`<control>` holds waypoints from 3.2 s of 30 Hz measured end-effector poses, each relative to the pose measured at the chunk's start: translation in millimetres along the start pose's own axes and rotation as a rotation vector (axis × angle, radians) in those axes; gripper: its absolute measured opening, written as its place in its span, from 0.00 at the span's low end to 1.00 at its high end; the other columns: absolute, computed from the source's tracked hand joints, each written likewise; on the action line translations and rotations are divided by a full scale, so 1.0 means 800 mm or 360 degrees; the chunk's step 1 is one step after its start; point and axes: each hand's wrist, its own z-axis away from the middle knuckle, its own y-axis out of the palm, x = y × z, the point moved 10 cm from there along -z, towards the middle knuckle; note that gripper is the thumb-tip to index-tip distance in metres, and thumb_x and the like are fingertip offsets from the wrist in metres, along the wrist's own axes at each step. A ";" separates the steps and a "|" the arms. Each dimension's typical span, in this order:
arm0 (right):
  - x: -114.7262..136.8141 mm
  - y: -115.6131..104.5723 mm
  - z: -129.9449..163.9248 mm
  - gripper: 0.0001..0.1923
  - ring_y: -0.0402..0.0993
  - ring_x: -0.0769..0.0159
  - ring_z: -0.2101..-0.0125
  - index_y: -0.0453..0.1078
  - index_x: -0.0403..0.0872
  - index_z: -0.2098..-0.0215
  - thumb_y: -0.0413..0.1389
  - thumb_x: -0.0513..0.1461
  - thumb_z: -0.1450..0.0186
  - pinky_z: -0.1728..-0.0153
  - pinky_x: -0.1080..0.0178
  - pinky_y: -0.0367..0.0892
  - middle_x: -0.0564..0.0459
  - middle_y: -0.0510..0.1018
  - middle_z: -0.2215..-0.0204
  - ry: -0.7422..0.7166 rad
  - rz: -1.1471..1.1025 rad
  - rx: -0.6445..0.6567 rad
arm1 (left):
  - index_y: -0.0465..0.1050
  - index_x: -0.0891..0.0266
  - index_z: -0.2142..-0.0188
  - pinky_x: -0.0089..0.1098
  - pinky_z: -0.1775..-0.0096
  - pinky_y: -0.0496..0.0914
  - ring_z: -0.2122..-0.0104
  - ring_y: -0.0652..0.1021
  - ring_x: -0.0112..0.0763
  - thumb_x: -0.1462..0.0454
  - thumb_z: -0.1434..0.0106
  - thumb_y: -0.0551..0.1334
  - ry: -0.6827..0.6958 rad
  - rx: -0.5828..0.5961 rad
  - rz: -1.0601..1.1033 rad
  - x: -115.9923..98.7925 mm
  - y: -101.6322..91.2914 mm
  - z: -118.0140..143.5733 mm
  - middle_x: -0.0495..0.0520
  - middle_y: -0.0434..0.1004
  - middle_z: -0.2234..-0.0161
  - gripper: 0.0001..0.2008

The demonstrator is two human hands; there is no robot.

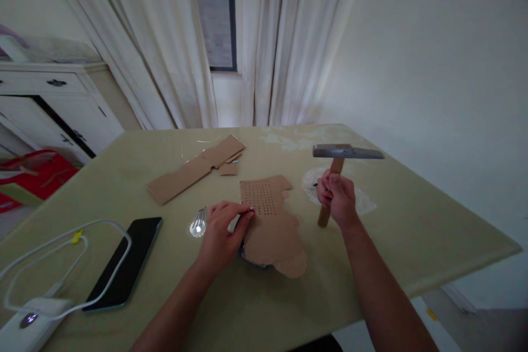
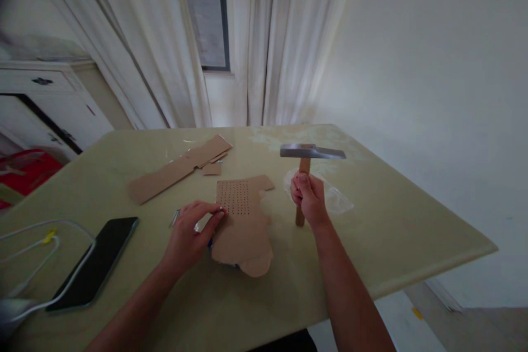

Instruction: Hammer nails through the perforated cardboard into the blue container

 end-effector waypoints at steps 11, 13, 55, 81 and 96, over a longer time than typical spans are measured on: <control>0.049 0.086 0.017 0.30 0.63 0.69 0.79 0.70 0.48 0.72 0.51 0.60 0.22 0.74 0.64 0.52 0.61 0.65 0.81 -0.0025 0.1215 0.1113 | 0.85 0.54 0.57 0.44 0.52 0.69 0.60 0.84 0.41 0.60 0.25 0.64 0.0062 -0.0025 0.0002 -0.006 0.005 -0.001 0.52 0.89 0.61 0.08; 0.065 0.095 0.012 0.30 0.65 0.66 0.76 0.73 0.48 0.69 0.48 0.58 0.20 0.71 0.62 0.52 0.57 0.70 0.79 -0.0153 0.1557 0.1221 | 0.85 0.54 0.57 0.44 0.52 0.69 0.60 0.84 0.41 0.61 0.26 0.64 0.0067 -0.0044 0.0003 -0.006 0.004 -0.001 0.52 0.89 0.61 0.09; 0.078 0.137 0.008 0.32 0.78 0.56 0.68 0.80 0.46 0.60 0.45 0.58 0.19 0.68 0.59 0.54 0.44 0.85 0.69 -0.0252 0.2222 0.1444 | 0.85 0.54 0.59 0.42 0.54 0.72 0.61 0.84 0.42 0.63 0.29 0.65 0.0045 0.0007 0.0015 -0.004 0.007 -0.005 0.53 0.89 0.63 0.07; 0.084 0.134 0.009 0.31 0.79 0.56 0.66 0.80 0.45 0.61 0.45 0.56 0.18 0.67 0.59 0.55 0.44 0.85 0.68 -0.0154 0.2182 0.1440 | 0.85 0.54 0.58 0.43 0.52 0.67 0.58 0.83 0.44 0.64 0.29 0.66 -0.0044 0.0101 0.0045 0.002 0.015 -0.006 0.52 0.89 0.60 0.07; 0.078 0.127 0.012 0.32 0.78 0.57 0.66 0.79 0.44 0.61 0.44 0.57 0.18 0.66 0.59 0.54 0.45 0.84 0.67 -0.0074 0.2238 0.1396 | 0.84 0.55 0.58 0.44 0.51 0.67 0.57 0.82 0.44 0.62 0.27 0.63 -0.0037 0.0101 0.0077 0.003 0.017 -0.005 0.53 0.89 0.59 0.08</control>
